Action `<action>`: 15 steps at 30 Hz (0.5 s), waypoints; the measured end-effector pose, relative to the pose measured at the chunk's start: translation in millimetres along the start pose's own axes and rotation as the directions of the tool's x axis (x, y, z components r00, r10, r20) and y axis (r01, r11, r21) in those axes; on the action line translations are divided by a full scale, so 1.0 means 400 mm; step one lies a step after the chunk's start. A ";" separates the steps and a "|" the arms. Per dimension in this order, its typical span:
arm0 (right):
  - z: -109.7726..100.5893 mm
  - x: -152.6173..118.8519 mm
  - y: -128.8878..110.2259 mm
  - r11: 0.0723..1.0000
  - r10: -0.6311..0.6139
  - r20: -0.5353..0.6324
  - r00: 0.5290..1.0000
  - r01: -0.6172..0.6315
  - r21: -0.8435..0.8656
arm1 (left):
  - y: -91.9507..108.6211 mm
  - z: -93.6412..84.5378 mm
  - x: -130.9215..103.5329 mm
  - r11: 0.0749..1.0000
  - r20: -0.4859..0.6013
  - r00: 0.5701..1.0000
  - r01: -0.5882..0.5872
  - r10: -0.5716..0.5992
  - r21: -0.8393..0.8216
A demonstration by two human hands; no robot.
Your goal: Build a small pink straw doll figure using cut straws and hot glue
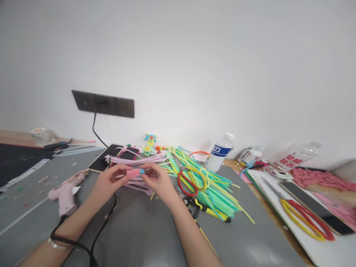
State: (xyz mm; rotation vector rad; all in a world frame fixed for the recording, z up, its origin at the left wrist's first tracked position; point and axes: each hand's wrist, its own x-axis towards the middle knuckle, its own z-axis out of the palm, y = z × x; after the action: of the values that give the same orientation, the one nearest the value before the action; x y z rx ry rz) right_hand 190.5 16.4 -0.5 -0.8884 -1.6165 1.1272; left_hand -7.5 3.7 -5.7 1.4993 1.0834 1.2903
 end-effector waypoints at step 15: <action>0.001 -0.002 -0.005 0.996 -0.007 0.009 1.000 0.008 -0.091 | 0.033 0.013 -0.004 0.998 -0.009 0.998 0.062 -0.062 0.013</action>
State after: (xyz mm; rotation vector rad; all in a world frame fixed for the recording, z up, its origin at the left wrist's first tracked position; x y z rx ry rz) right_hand 190.1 15.0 1.1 -0.9361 -1.6882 1.0609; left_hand -1.4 -1.4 6.0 1.4603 1.1377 1.2500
